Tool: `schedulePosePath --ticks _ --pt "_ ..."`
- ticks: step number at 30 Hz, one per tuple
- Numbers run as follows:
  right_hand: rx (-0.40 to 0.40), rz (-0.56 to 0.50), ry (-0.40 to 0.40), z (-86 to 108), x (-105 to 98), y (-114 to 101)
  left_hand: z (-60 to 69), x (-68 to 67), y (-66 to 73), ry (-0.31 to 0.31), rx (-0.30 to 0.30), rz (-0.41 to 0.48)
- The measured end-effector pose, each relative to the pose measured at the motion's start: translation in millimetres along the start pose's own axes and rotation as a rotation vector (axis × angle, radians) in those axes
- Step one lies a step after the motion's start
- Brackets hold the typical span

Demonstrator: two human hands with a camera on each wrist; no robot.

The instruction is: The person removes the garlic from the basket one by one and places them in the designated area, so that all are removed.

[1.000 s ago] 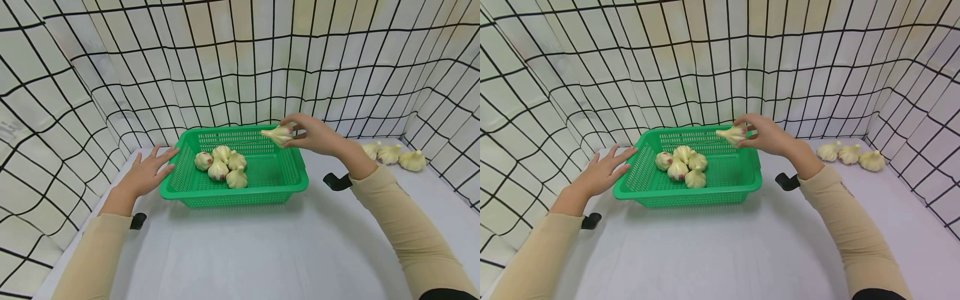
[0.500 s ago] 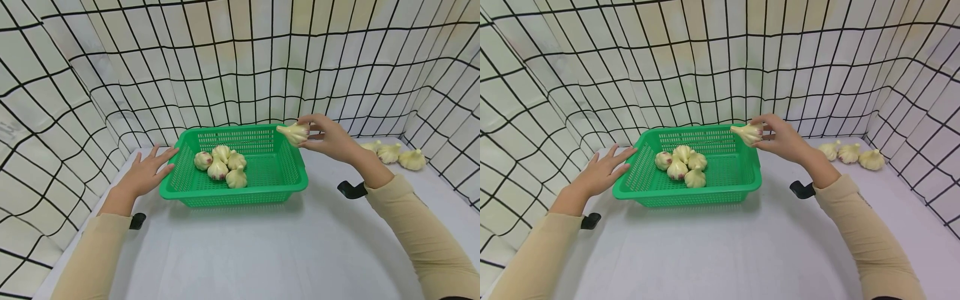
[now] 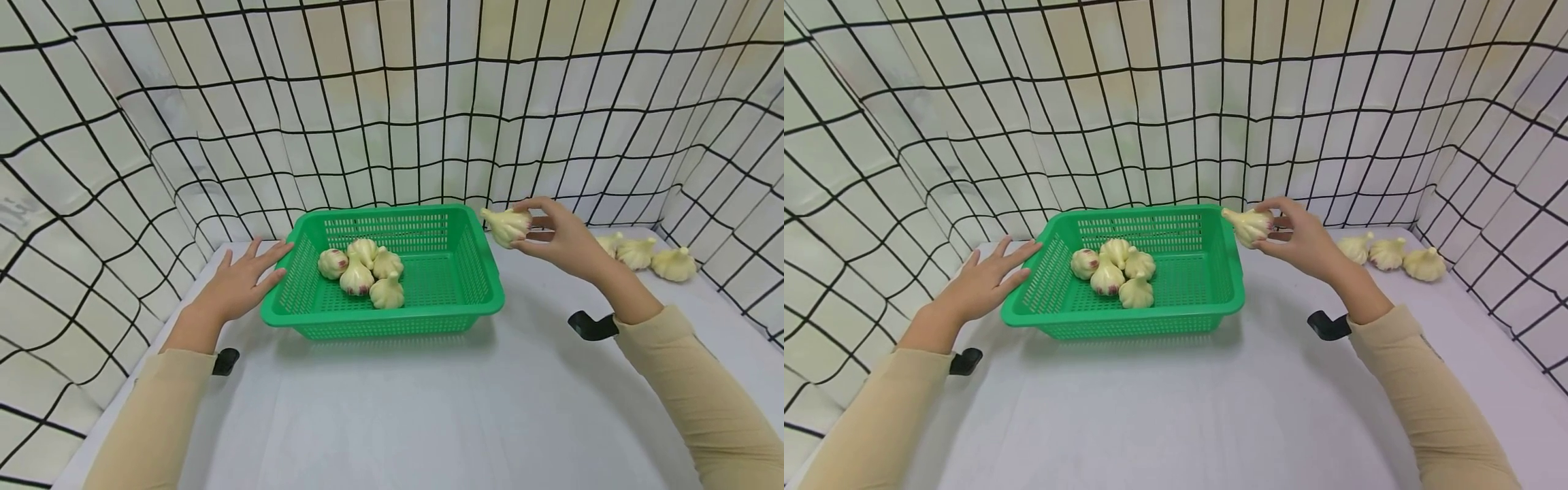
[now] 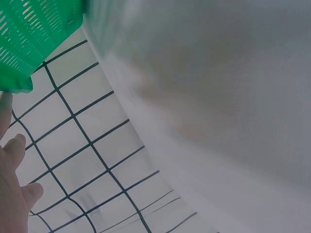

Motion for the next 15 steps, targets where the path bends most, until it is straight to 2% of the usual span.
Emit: schedulePosePath --ticks 10,15 --pt "0.083 -0.078 0.023 14.3 -8.0 16.5 1.1 -1.5 1.4 -0.013 -0.007 0.000" --pt "0.164 -0.098 0.013 21.6 -12.2 25.3 0.4 -1.4 2.0 -0.019 -0.003 0.003"
Point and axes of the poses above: each hand's wrist, its own z-axis away from the middle knuckle, its own x-axis out of the palm, y = z × x, the point moved 3 cm from there along -z, towards the middle knuckle, and after that the axes turned 6 degrees about z, right-handed, at the moved point
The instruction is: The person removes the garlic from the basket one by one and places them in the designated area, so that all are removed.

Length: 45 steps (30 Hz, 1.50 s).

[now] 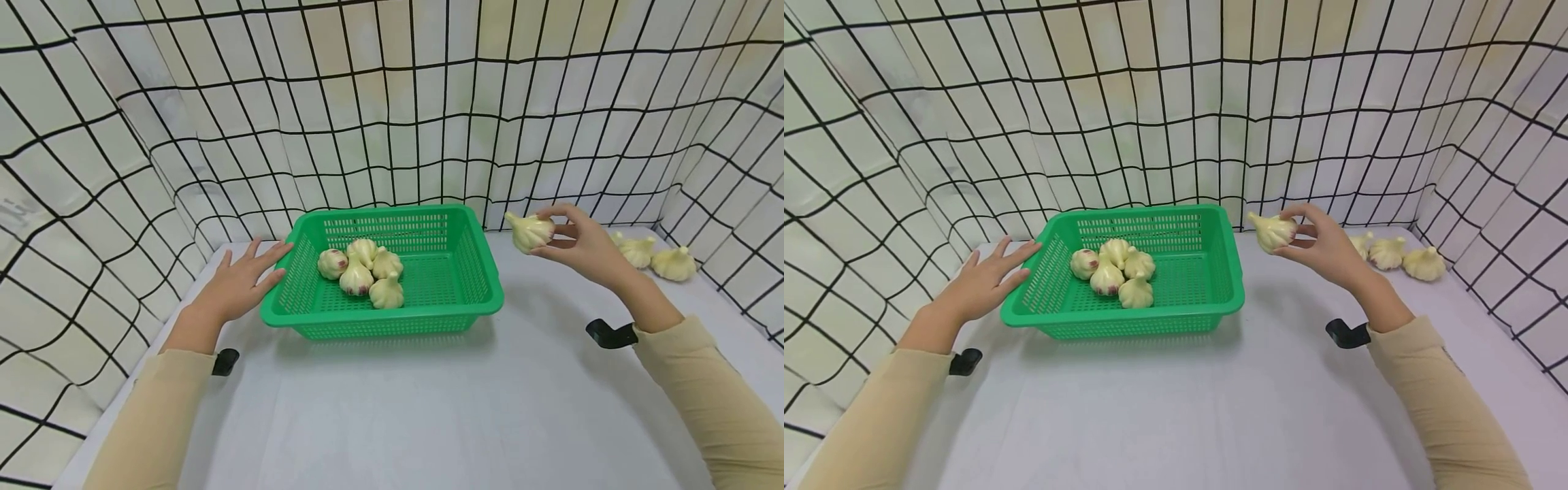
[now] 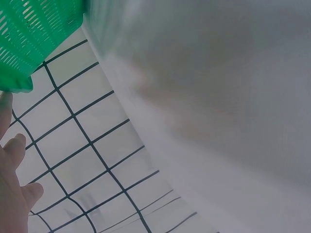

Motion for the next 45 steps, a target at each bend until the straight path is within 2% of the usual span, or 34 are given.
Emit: schedulePosePath --ticks 3,8,13,20,28,32,39,45 --pt "0.030 0.000 -0.001 2.1 -3.2 6.7 -0.8 0.8 -0.8 0.005 0.007 0.004" --pt "0.036 -0.008 0.006 5.8 -8.4 14.2 -0.4 0.7 -0.8 0.021 0.014 0.015" --pt "0.033 -0.045 0.018 12.0 -13.5 23.4 -0.2 0.3 0.8 0.009 0.000 0.014" --pt "0.023 -0.052 -0.010 18.3 -21.3 41.8 0.1 0.6 1.0 -0.006 -0.009 0.010" --pt "0.061 -0.057 -0.024 23.2 -26.8 52.7 0.3 0.1 1.1 -0.008 -0.009 0.007" --pt "0.065 -0.041 -0.034 25.8 -31.9 59.1 -0.7 -0.1 1.2 -0.010 -0.005 0.004" --pt "-0.005 0.015 -0.022 31.3 -38.4 68.0 -0.7 -0.9 1.2 0.000 0.001 0.005" --pt "0.014 0.068 -0.027 34.7 -42.3 77.3 -1.3 0.5 -1.0 0.003 0.009 0.013"
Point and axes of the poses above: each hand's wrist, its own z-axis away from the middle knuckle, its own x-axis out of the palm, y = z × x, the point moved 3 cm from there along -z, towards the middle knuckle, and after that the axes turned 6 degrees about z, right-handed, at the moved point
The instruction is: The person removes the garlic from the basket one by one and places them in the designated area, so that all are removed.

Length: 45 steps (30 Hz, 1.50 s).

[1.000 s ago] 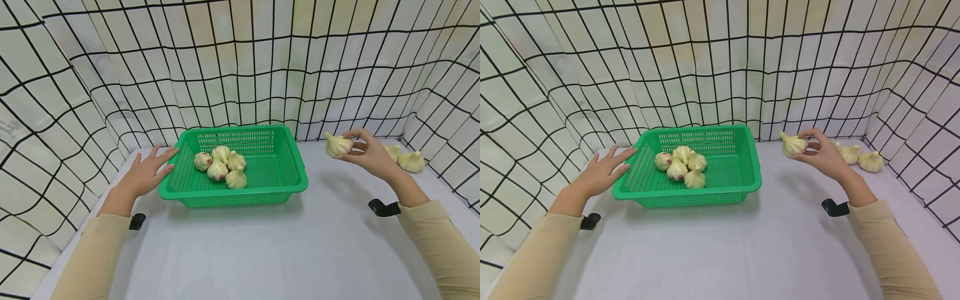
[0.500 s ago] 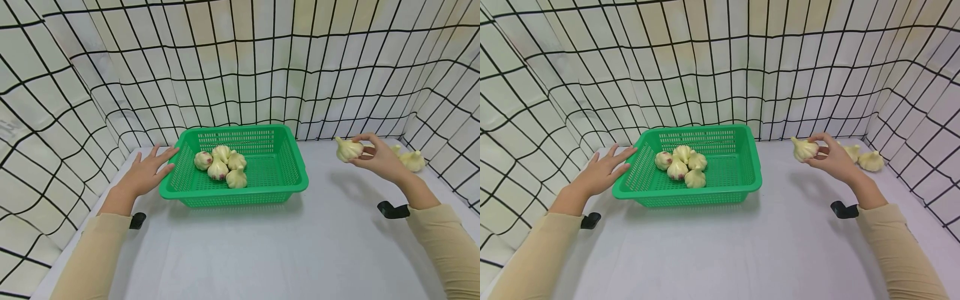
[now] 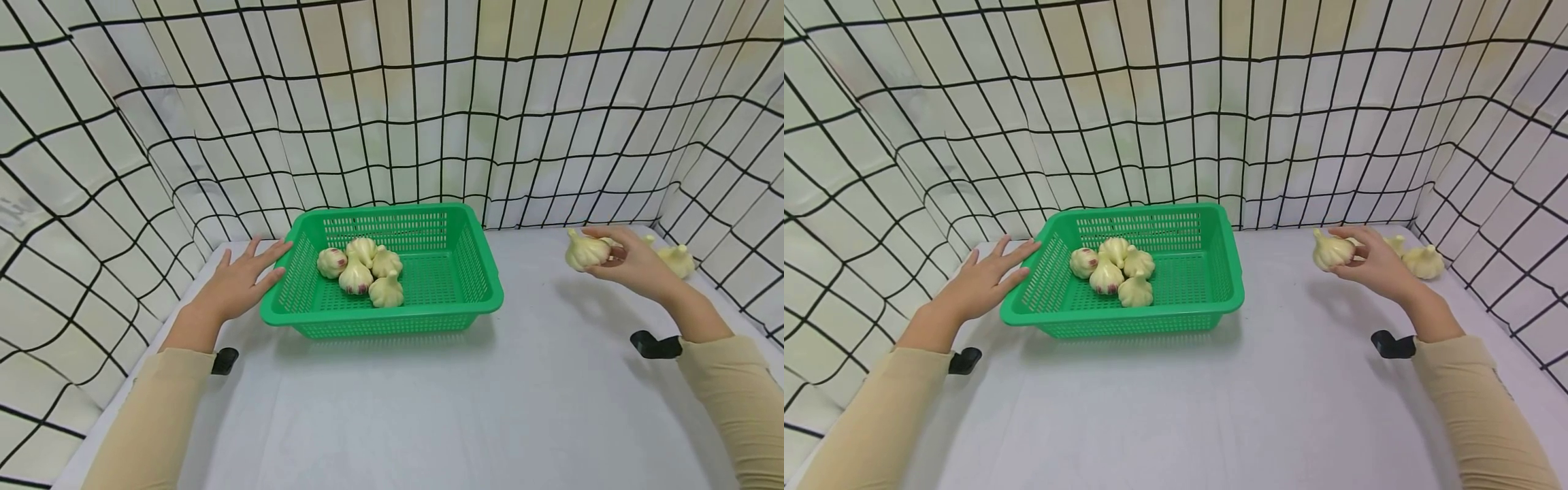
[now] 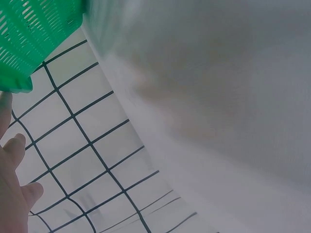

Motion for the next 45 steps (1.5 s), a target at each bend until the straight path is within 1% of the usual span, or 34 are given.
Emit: schedulePosePath --ticks 11,15,20,26,33,38,42,45 --pt "0.055 0.073 -0.042 4.3 -5.5 16.6 0.6 -0.7 0.8 0.003 0.000 0.004" --pt "0.076 0.081 -0.055 6.6 -6.7 23.2 0.6 -0.3 0.7 0.001 0.002 0.001" --pt "0.078 0.089 -0.044 7.9 -9.2 31.5 0.5 -0.4 0.9 0.001 0.002 -0.003" --pt "0.087 0.129 -0.033 11.7 -13.4 38.6 -0.9 -0.2 0.3 0.002 -0.002 -0.007" --pt "0.128 0.098 -0.053 16.4 -15.9 46.8 0.6 -0.7 2.0 -0.002 -0.009 -0.013" --pt "0.157 0.100 -0.075 19.2 -18.0 52.7 0.5 -0.1 1.4 -0.004 -0.011 -0.015" --pt "0.151 0.096 -0.076 19.4 -19.3 55.7 0.3 0.0 0.9 -0.004 -0.011 -0.014" --pt "0.158 0.115 -0.083 19.7 -20.5 58.1 0.5 0.4 0.6 -0.001 -0.012 -0.013"
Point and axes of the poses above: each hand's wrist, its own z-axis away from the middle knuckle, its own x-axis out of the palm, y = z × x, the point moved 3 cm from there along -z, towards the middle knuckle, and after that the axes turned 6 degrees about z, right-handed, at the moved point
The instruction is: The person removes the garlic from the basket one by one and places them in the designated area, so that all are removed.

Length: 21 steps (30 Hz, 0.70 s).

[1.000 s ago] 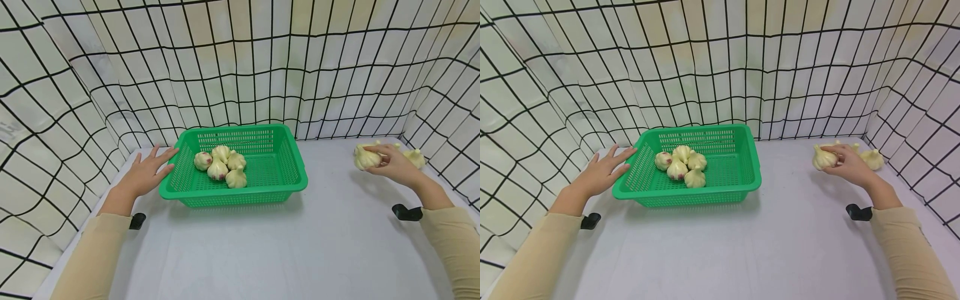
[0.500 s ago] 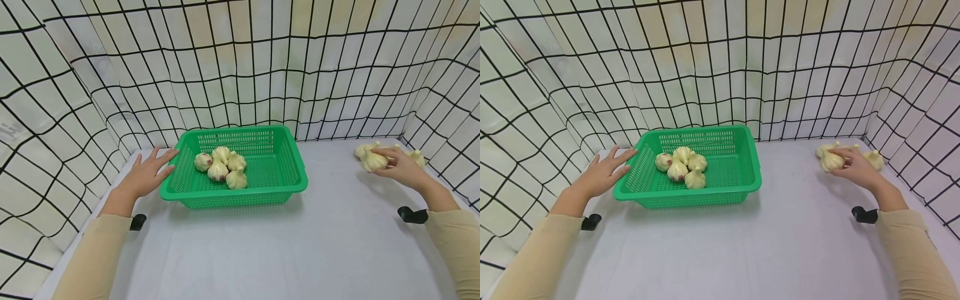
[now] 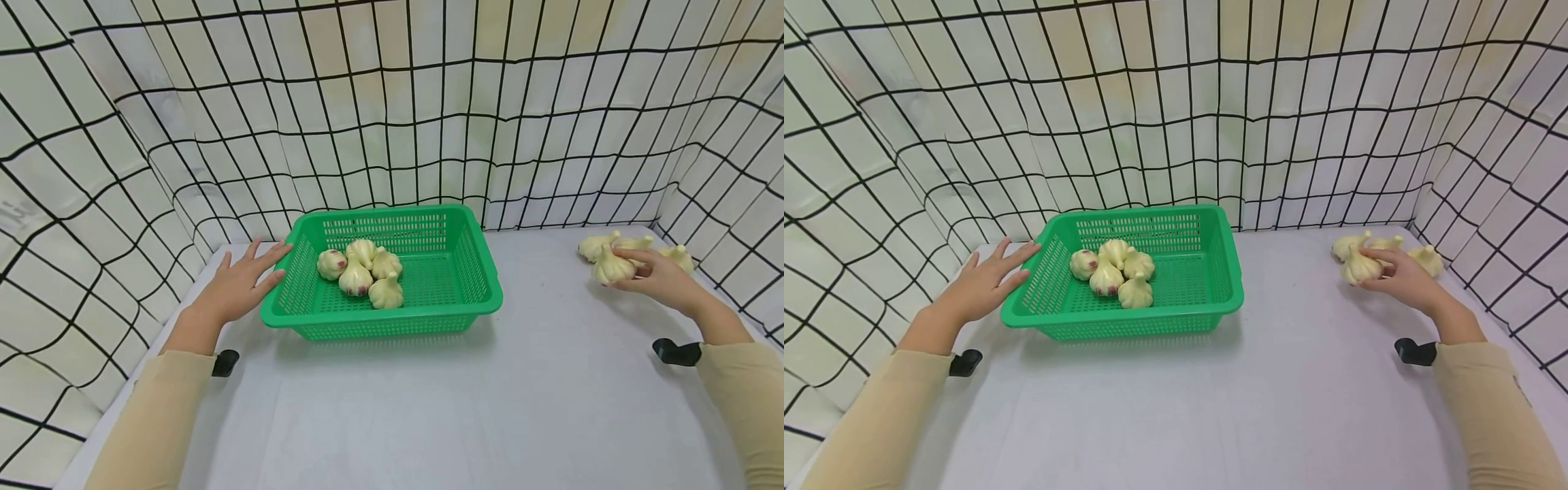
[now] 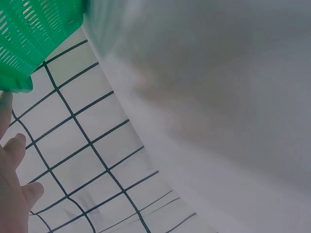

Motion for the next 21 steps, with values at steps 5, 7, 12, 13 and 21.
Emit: schedulePosePath --ticks 5,7,12,13,21 --pt "0.039 0.058 -0.028 -0.2 -1.0 4.6 -0.5 -0.3 0.2 0.000 0.001 -0.001" --pt "0.048 0.076 -0.038 0.2 -0.9 6.3 -0.7 -0.2 0.1 -0.001 0.002 -0.002" --pt "0.066 0.089 -0.053 0.8 -0.5 9.6 -0.8 -0.2 -0.3 0.000 0.003 -0.002" --pt "0.069 0.090 -0.056 0.7 -0.3 9.9 -0.8 -0.2 -0.3 0.000 0.003 -0.002" --pt "0.076 0.117 -0.079 -1.7 0.9 14.8 -0.6 -0.8 0.5 -0.005 -0.001 0.000"
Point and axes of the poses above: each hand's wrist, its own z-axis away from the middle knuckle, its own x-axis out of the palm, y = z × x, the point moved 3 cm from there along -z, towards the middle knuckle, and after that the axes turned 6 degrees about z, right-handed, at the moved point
